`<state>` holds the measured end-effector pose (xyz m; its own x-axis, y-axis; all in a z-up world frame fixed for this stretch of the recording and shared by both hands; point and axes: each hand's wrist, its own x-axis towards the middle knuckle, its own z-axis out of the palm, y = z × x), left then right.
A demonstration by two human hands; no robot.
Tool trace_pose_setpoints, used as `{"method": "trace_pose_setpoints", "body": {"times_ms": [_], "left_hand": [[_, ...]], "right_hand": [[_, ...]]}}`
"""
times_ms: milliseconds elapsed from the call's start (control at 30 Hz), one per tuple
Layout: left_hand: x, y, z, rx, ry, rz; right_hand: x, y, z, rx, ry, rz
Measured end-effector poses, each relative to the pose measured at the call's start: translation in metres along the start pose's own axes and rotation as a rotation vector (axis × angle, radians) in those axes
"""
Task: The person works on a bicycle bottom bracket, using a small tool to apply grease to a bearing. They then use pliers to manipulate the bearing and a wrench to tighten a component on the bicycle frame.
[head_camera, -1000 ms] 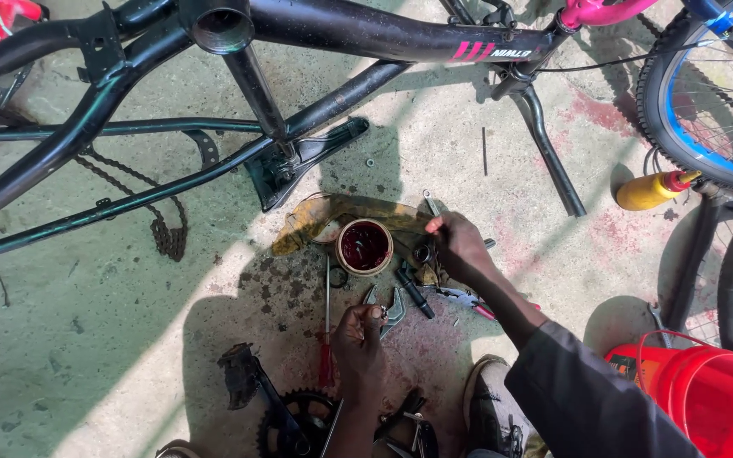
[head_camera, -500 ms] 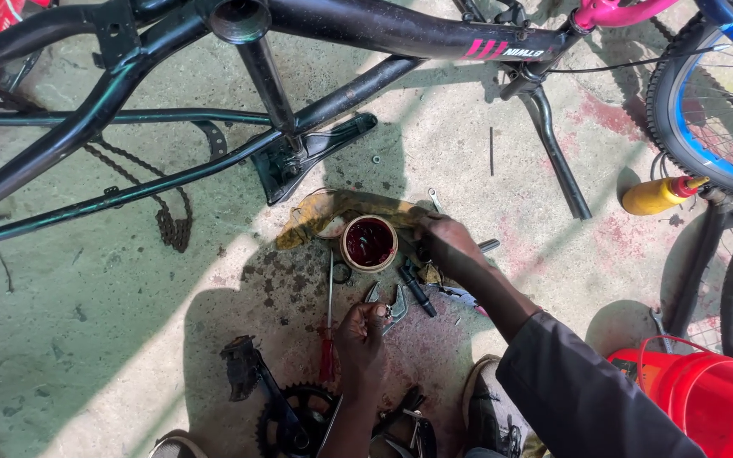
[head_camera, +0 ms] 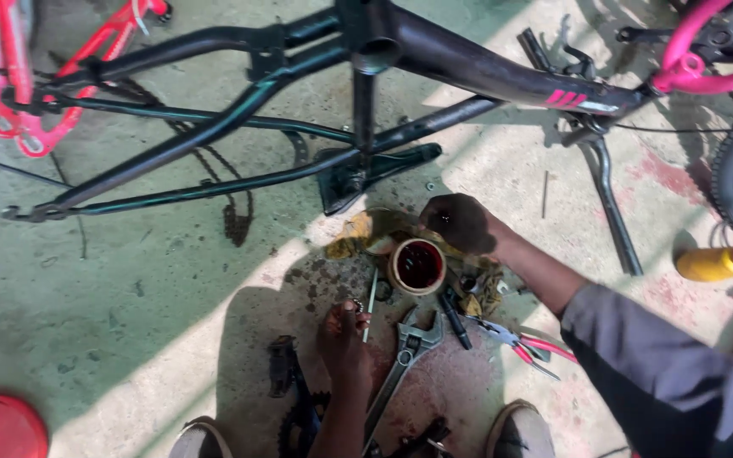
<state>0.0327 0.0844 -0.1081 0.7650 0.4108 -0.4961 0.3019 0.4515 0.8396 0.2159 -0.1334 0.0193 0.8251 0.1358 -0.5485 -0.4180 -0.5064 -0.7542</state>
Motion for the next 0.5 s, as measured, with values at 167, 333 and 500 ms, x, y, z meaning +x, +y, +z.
{"method": "trace_pose_setpoints", "body": {"times_ms": [167,333,500], "left_hand": [[-0.012,0.032,0.017,0.017,0.068,-0.056],[-0.013,0.032,0.017,-0.058,0.069,-0.074],[-0.020,0.032,0.017,0.031,0.084,-0.168]], "right_hand": [[0.114,0.035,0.044,-0.972,-0.109,-0.618],[0.120,0.026,0.122,-0.785,0.049,-0.422],[0.115,0.039,0.153,-0.894,0.178,-0.415]]}}
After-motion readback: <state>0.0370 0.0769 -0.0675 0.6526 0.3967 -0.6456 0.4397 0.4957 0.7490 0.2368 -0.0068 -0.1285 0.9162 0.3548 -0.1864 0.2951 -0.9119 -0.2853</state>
